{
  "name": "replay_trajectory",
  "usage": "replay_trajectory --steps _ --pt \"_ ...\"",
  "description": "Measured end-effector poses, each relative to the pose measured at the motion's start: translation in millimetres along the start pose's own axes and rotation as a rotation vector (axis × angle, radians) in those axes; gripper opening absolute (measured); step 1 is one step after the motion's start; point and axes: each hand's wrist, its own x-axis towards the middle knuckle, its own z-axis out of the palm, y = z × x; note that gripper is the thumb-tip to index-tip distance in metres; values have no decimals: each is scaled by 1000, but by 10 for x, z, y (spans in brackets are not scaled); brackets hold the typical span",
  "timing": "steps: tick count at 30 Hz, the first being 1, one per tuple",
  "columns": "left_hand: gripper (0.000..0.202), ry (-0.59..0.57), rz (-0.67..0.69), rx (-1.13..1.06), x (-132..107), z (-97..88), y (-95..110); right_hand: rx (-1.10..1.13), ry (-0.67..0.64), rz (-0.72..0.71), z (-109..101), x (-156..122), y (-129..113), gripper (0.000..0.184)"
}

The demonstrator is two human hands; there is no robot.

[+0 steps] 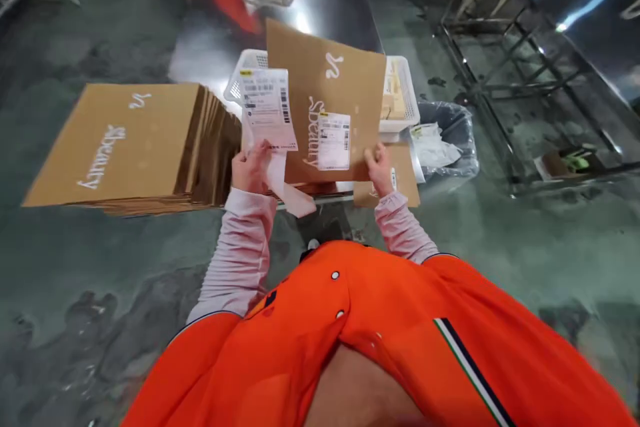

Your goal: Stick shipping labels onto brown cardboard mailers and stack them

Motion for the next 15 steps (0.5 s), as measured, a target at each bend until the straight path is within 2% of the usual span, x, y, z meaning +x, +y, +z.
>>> replay_trajectory --steps 2,4,6,7,8,10,13,15 --pt "47 -104 -43 -151 -220 84 88 -9 85 30 -609 -103 208 79" --pt "49 -143 -86 -215 -380 105 99 -120 112 142 -1150 -215 428 78" --pt "55 -139 -159 -222 -493 107 2 -282 134 310 -1465 -281 589 81" --pt "59 -138 -204 -219 -545 116 -80 -363 155 368 -1503 -289 620 84" --pt "61 -143 -252 -206 -601 136 -175 -418 162 385 -1459 -284 610 86" --pt "63 -161 -342 -141 -743 207 -368 -380 79 305 -1160 -256 465 88" --pt "62 -276 -364 32 -1008 312 -547 -28 -281 101 -479 -261 65 87" --pt "62 -421 -318 151 -1157 312 -563 109 -419 40 -104 -338 -182 80"
